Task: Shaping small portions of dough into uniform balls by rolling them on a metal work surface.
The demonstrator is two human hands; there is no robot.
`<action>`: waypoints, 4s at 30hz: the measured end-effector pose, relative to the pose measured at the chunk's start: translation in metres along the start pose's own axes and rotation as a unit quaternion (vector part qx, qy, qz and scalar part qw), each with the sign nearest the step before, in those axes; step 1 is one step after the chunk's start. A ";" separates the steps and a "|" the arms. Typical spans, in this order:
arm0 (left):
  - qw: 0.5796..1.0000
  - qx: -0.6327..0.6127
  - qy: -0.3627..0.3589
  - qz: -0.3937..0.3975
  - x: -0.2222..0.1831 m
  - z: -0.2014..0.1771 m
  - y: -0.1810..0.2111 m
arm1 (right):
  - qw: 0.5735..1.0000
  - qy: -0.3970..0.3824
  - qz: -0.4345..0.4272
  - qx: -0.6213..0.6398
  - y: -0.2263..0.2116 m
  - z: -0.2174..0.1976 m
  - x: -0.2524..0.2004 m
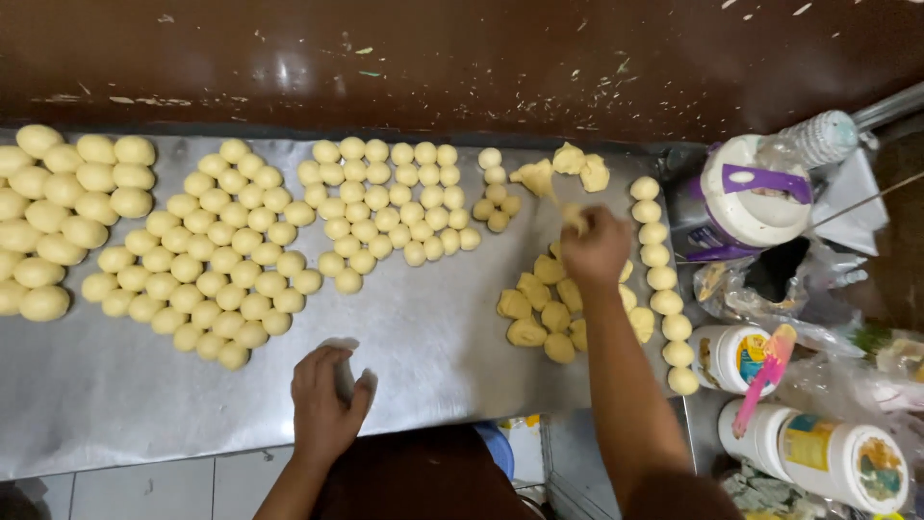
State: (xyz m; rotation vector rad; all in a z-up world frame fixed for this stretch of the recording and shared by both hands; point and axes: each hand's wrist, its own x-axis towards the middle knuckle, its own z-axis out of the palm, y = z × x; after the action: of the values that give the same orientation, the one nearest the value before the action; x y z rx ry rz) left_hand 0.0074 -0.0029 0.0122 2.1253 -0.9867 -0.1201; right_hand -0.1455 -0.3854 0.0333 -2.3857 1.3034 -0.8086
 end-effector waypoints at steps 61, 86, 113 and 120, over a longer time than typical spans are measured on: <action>0.942 0.004 -0.241 0.232 -0.020 0.036 -0.072 | 0.941 -0.298 -0.098 0.126 -0.076 0.051 -0.236; 0.959 0.110 -0.092 0.244 0.044 0.073 -0.060 | 0.977 -0.140 -0.104 0.125 -0.116 0.075 -0.196; 0.980 0.099 -0.102 0.136 -0.003 -0.009 -0.021 | 0.927 0.002 0.274 0.256 -0.069 0.027 -0.047; 0.976 0.115 -0.082 0.164 0.001 -0.009 -0.019 | 0.955 -0.141 0.209 -0.153 -0.003 0.101 0.021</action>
State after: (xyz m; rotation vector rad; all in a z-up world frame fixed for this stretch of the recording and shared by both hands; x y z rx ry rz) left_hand 0.0234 0.0093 0.0060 2.1489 -1.4975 -0.0169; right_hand -0.0733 -0.4017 -0.0388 -2.2002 1.8176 -0.1454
